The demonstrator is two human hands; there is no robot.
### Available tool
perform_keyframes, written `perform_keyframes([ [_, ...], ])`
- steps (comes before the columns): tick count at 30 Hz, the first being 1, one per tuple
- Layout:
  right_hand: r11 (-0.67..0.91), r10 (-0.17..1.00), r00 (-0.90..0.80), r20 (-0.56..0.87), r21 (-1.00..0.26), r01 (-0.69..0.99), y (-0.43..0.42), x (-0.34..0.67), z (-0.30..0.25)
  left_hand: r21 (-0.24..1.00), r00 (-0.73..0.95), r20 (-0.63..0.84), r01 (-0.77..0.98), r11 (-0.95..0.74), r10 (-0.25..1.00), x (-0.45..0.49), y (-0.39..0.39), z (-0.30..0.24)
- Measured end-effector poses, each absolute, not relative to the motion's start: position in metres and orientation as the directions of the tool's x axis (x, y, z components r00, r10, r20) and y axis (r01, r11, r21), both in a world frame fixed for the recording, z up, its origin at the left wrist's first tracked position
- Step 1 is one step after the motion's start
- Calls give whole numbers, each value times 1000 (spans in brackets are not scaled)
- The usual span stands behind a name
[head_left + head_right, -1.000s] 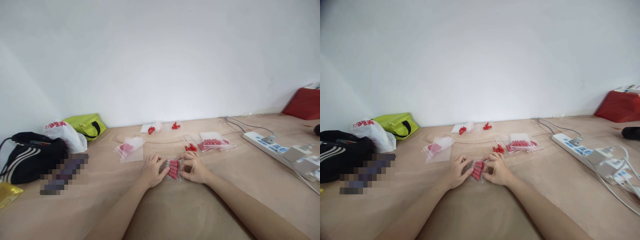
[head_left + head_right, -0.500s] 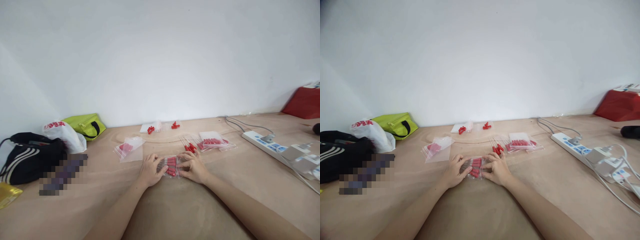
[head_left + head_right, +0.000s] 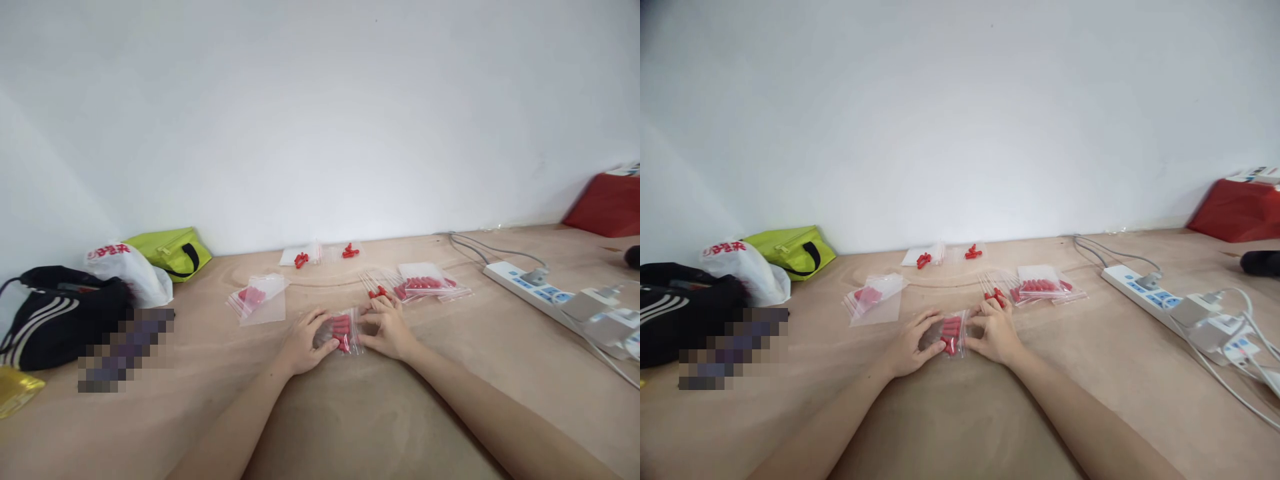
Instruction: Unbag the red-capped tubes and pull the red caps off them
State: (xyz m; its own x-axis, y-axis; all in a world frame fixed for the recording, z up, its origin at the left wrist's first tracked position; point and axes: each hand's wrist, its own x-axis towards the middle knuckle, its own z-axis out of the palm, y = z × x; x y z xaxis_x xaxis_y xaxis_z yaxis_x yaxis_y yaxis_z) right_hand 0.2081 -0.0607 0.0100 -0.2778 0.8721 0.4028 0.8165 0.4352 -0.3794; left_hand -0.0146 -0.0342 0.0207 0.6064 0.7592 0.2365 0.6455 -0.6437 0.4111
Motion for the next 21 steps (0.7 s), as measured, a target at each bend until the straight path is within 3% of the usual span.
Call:
perform_keyframes([
  [10, 404, 914, -299, 274, -670, 622, -52, 195, 10, 419, 535, 276, 681, -600, 799, -10, -30, 16],
  [17, 374, 927, -268, 262, -597, 710, -54, 183, 21, 406, 519, 293, 693, -595, 803, -10, -30, 13],
  [21, 358, 933, -240, 269, -620, 698, -56, 177, 21, 423, 526, 296, 676, -603, 797, -10, -30, 14],
])
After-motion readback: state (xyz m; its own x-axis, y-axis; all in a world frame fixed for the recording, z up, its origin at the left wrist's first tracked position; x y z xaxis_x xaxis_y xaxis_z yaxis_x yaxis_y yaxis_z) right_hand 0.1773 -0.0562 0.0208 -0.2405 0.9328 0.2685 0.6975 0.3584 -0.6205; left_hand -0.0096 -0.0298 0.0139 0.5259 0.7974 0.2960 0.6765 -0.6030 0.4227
